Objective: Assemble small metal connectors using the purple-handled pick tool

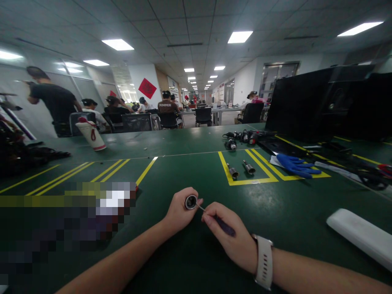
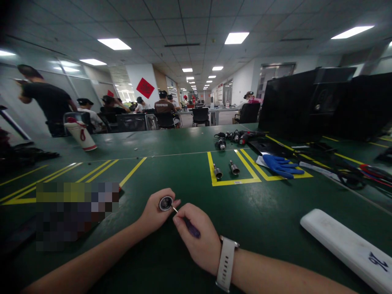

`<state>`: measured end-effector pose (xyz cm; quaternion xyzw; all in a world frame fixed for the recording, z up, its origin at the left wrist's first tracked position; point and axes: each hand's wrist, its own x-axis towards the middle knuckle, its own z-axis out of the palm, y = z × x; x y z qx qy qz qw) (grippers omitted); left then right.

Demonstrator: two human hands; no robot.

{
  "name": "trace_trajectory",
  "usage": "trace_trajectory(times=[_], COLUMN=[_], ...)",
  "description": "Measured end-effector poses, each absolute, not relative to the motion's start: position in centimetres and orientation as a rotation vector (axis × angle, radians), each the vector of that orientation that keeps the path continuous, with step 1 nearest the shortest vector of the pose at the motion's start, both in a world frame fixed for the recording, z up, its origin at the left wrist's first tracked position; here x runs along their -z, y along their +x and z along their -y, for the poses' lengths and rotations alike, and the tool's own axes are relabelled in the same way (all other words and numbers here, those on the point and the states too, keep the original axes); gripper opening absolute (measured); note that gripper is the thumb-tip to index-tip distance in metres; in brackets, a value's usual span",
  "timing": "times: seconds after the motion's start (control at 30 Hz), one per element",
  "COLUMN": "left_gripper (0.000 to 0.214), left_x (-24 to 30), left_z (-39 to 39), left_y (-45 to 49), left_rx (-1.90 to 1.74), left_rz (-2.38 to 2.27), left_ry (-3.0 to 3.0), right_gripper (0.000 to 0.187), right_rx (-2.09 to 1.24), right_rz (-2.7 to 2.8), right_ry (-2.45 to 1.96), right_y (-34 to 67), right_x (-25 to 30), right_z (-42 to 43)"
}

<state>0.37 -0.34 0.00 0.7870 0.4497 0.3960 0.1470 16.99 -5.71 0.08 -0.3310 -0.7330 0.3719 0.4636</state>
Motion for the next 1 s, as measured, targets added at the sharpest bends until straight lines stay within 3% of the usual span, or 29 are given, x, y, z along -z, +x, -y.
trace_trajectory(times=[1.0], left_gripper=[0.017], left_x=[0.19], left_z=[0.2], left_y=[0.33], left_rx=[-1.122], left_rz=[-1.306], left_ry=[2.255], right_gripper=[0.014], right_rx=[-0.863], right_rz=[1.833], right_ry=[-0.816], right_y=[16.96], right_x=[0.28], right_z=[5.76])
